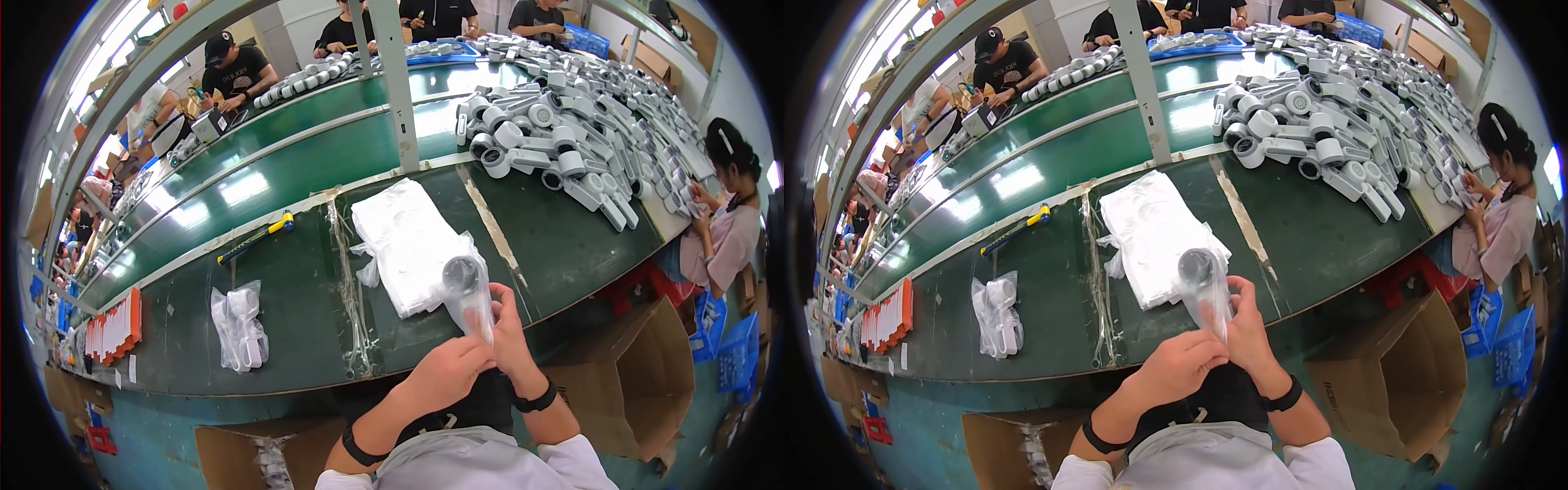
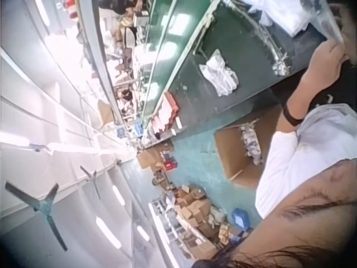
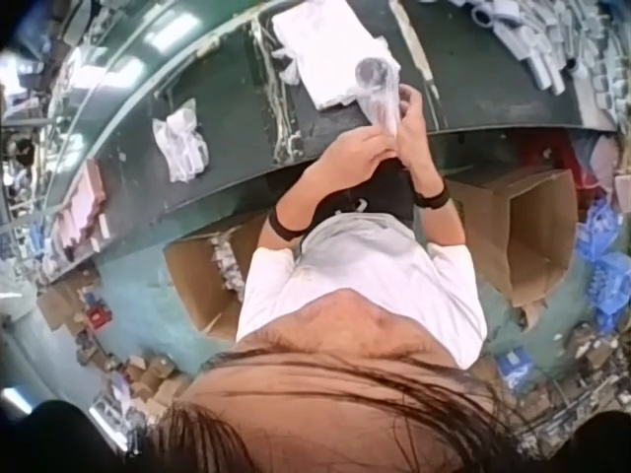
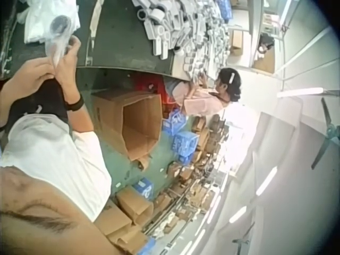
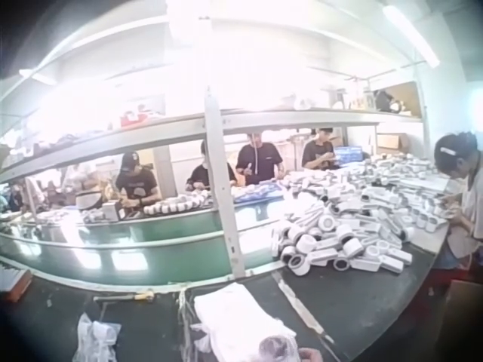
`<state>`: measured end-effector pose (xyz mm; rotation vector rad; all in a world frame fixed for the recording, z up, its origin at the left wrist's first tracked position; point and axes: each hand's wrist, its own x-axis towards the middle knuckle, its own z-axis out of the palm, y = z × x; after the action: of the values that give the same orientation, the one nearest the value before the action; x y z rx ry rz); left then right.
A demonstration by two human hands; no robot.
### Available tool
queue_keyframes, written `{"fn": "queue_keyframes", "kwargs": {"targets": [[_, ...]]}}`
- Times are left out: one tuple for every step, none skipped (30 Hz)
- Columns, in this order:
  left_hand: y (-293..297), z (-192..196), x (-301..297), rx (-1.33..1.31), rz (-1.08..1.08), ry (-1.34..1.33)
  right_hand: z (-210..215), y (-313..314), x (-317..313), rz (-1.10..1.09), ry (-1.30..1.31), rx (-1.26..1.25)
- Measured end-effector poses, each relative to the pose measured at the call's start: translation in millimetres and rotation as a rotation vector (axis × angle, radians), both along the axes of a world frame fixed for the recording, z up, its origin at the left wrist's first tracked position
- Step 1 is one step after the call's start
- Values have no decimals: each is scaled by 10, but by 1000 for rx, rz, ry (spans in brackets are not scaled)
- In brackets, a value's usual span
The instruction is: The person moves a bag of fans aside, picks up a white fan from a pile, and slides it into a plastic bag by hand. They then place the bagged fan on the table and eventually drop the gathered bags into a cardboard box.
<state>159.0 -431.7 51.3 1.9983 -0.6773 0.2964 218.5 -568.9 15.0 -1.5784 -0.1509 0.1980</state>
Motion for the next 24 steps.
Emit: {"fn": "queue_keyframes", "kwargs": {"targets": [[25,-2,-31,43,-32,11,22,16,-11,-22,-45,-15],[49,75,-42,41,-37,11,-5,11,-2,-27,-46,-17],[75,200,-69,-25,32,182,-53,8,10,-31,-39,73],[94,283,-83,-91,108,353,-73,10,14,-27,-32,164],[110,240,-45,-257,276,183,-26,-8,-2,-25,-32,162],[196,89,9,-283,474,135,62,-18,-42,83,109,325],[227,-46,60,-529,492,228,133,-18,-75,192,253,486],[244,-171,110,-777,504,318,175,32,-112,203,255,485],[241,-286,168,-907,417,457,203,111,-159,208,259,542],[276,-305,167,-1002,284,722,224,194,-213,211,261,601],[269,-345,157,-1084,248,850,92,335,-216,99,24,527],[248,-370,142,-1165,209,978,52,335,-212,105,23,529],[253,-359,132,-1167,217,975,68,369,-212,110,-85,377],[257,-330,124,-1191,255,919,109,405,-215,114,-193,224],[270,-311,115,-1213,293,864,186,418,-229,44,-229,170],[288,-306,103,-1217,298,860,197,409,-187,51,-228,170],[309,-302,90,-1271,306,832,197,362,-140,-3,-298,16],[326,-298,80,-1325,312,802,205,324,-88,-57,-368,-139],[327,-286,91,-1263,363,764,233,302,-18,-129,-492,-201],[383,-262,78,-1265,362,765,230,290,6,-129,-492,-203],[486,-228,47,-1208,224,880,215,283,27,-182,-577,-225],[550,-194,19,-1146,89,988,208,291,40,-230,-661,-245],[532,-147,24,-1241,83,981,245,294,42,-241,-721,-255],[532,-125,26,-1244,86,979,231,285,37,-237,-722,-254]]}}
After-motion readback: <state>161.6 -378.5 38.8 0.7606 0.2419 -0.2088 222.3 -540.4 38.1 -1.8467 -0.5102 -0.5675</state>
